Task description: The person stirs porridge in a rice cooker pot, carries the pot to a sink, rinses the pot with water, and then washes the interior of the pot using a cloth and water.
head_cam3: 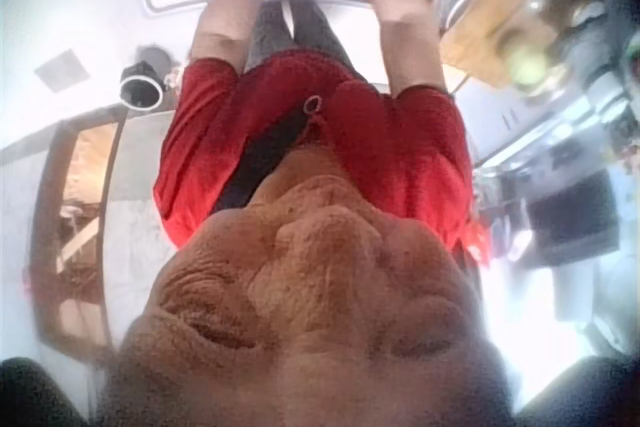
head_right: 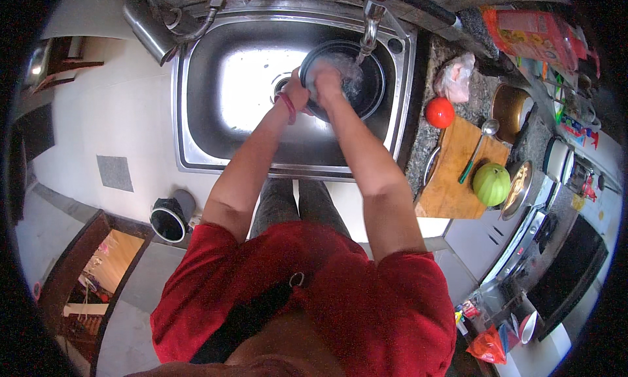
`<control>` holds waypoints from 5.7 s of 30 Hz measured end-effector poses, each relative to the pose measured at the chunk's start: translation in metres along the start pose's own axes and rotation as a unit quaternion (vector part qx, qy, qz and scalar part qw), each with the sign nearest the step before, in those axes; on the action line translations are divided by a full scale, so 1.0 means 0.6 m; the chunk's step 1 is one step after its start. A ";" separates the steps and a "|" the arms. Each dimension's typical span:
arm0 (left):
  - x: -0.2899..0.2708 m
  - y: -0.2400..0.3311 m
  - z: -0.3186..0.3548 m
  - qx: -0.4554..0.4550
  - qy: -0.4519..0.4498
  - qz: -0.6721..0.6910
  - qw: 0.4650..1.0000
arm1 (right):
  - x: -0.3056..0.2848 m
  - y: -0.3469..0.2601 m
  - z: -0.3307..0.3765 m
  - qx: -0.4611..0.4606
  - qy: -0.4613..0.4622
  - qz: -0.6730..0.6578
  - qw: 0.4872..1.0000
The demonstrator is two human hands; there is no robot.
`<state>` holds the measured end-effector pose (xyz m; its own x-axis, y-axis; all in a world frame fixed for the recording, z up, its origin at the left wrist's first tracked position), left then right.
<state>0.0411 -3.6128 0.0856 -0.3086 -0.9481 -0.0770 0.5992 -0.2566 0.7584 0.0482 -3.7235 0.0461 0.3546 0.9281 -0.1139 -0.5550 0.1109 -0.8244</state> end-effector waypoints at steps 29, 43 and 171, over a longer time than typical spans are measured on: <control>0.040 -0.076 -0.004 0.050 0.043 0.121 0.990 | -0.019 0.084 -0.044 -0.056 -0.156 0.529 0.833; 0.002 -0.067 0.022 -0.003 -0.067 0.218 0.974 | -0.121 -0.048 0.036 0.029 0.031 -0.036 0.998; -0.009 0.058 0.078 0.298 -0.049 -0.386 0.872 | -0.238 -0.161 0.282 0.094 -0.073 -0.299 0.947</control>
<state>0.0293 -3.6076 0.1427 -0.5297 -0.5080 -0.6792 -0.2958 -0.6399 0.7092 -0.0760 -3.8069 0.2359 0.5479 0.7168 0.4313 -0.4160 0.6808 -0.6029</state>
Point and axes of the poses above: each hand's wrist, its own z-axis away from the middle knuckle, its own x-axis out of the palm, y = z × x, the point moved 2 cm from there along -z, towards the middle knuckle, and after that the axes turned 3 degrees about y, right-handed, at the moved point
